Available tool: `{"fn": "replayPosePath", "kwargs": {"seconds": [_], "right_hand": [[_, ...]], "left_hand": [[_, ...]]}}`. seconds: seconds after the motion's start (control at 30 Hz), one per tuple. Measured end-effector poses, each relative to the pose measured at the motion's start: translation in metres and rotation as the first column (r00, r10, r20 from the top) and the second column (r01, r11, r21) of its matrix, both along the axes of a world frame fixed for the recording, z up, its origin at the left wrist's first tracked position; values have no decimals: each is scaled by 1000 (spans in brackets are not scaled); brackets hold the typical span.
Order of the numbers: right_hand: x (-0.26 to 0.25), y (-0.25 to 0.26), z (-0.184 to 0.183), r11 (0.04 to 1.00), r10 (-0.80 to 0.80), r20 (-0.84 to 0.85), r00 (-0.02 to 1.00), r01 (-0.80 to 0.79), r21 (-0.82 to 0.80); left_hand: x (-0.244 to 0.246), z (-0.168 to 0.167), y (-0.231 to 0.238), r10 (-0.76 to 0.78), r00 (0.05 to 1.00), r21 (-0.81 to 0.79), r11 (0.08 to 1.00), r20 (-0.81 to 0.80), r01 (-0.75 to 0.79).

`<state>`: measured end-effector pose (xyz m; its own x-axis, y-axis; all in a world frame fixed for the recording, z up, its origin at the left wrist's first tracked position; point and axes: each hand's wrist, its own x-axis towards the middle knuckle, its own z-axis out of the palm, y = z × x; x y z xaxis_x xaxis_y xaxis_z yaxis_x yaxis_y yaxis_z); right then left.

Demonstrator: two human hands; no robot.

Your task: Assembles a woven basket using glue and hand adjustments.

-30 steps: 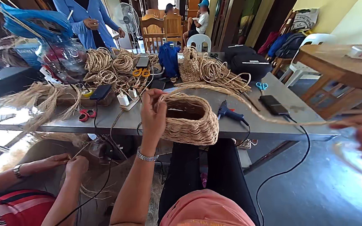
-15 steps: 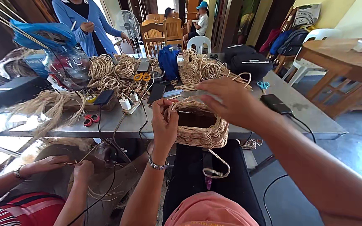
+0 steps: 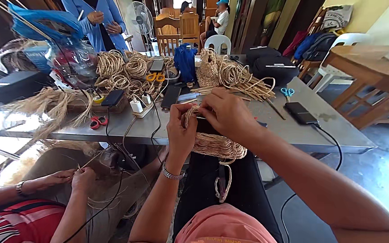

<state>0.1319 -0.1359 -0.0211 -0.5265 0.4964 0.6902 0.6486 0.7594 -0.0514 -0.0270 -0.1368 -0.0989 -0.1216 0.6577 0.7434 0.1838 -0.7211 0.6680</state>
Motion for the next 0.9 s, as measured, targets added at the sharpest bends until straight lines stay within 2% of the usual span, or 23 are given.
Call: {"fn": "replayPosePath", "kwargs": {"seconds": [0.1,0.27,0.47,0.57,0.73,0.8,0.9], "right_hand": [[-3,4,-10,1000,-25,-59,998,26,10],[-5,6,-11,998,-64,-60,996,63,-11],[-5,12,-1,992,-76,-70,995,69,-107],[-6,16,5,988,-74,-65,995,64,-138],[-12,21,7,990,-137,41,990,139,-32],[-8,24,7,995,-102,28,994,102,-20],[11,31,18,981,12,-86,996,-28,-191]], "left_hand": [[-5,4,-1,-29,999,-39,999,-46,27],[-12,16,-5,-75,987,-153,987,-142,53],[-10,20,1,54,964,-73,994,-262,-76],[-9,17,3,95,962,-63,991,-256,-115],[-7,16,7,122,962,-63,988,-246,-141],[-5,17,9,136,961,-59,986,-240,-155],[-3,17,9,135,964,-61,986,-230,-153]]}}
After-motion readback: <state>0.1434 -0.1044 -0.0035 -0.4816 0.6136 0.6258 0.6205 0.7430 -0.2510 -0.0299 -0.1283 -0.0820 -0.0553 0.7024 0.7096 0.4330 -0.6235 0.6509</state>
